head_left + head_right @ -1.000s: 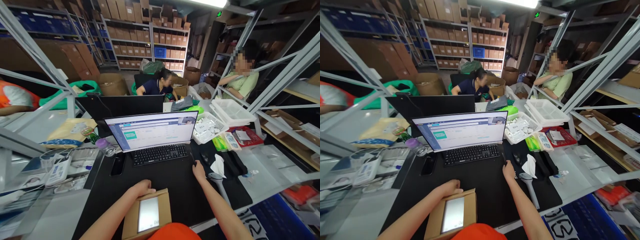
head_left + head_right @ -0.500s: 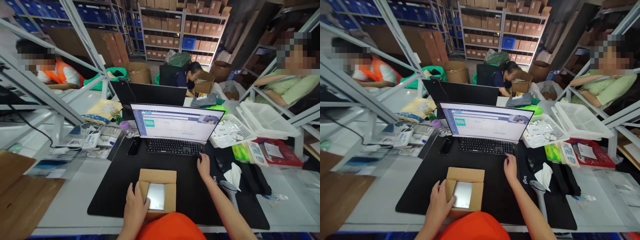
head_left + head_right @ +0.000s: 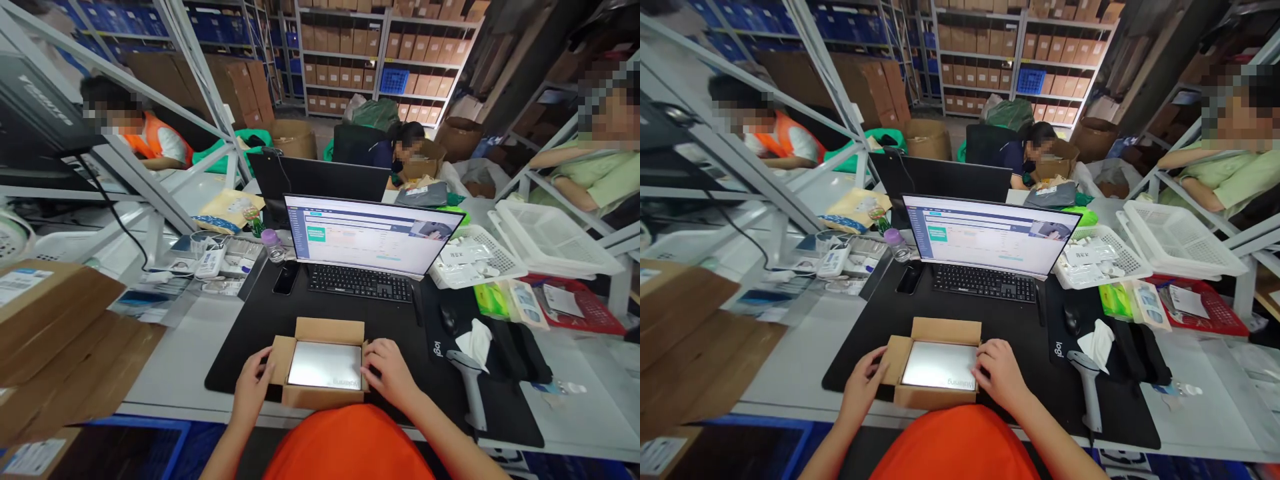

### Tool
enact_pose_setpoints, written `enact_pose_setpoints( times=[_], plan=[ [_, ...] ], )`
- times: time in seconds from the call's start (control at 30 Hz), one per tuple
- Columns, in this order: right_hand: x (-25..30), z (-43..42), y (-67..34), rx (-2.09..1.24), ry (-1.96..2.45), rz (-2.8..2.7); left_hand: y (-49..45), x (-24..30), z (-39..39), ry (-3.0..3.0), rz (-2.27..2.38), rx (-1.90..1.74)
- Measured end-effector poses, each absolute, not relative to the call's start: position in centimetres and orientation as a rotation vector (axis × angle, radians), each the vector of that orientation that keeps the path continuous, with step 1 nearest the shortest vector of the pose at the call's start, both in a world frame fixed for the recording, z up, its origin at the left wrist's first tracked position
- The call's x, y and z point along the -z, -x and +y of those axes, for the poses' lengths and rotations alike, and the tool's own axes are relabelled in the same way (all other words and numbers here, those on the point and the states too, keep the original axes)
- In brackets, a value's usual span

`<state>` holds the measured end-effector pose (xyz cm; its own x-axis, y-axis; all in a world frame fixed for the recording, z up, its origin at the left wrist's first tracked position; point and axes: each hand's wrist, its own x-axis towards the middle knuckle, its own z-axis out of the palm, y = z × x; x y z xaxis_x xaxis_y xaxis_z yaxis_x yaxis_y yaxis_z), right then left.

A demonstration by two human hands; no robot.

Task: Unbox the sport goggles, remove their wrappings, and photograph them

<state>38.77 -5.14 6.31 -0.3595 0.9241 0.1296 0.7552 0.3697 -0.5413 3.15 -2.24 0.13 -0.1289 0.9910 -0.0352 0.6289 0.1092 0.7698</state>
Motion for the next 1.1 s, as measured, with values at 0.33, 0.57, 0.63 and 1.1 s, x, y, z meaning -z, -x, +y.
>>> enact_pose_setpoints(
  times=[0.33, 0.57, 0.63, 1.1],
  plan=[
    [-1.0, -8.3, -40.3, -0.848, 1.749, -1.714, -3.8, 3.6, -3.0, -2.115, 1.523, -0.487],
    [0.1, -7.2, -37.2, -0.983, 1.764, -1.757, -5.7, 3.6, -2.7, -2.185, 1.618, -0.368],
    [-0.8, -6.9, -37.6, -0.965, 1.792, -1.821, -5.8, 3.8, -3.0, -2.188, 1.644, -0.372],
    [-6.0, -1.4, -31.0, -0.847, 1.313, -2.599, -11.3, -1.4, -6.2, -2.548, 1.329, -0.052]
  ],
)
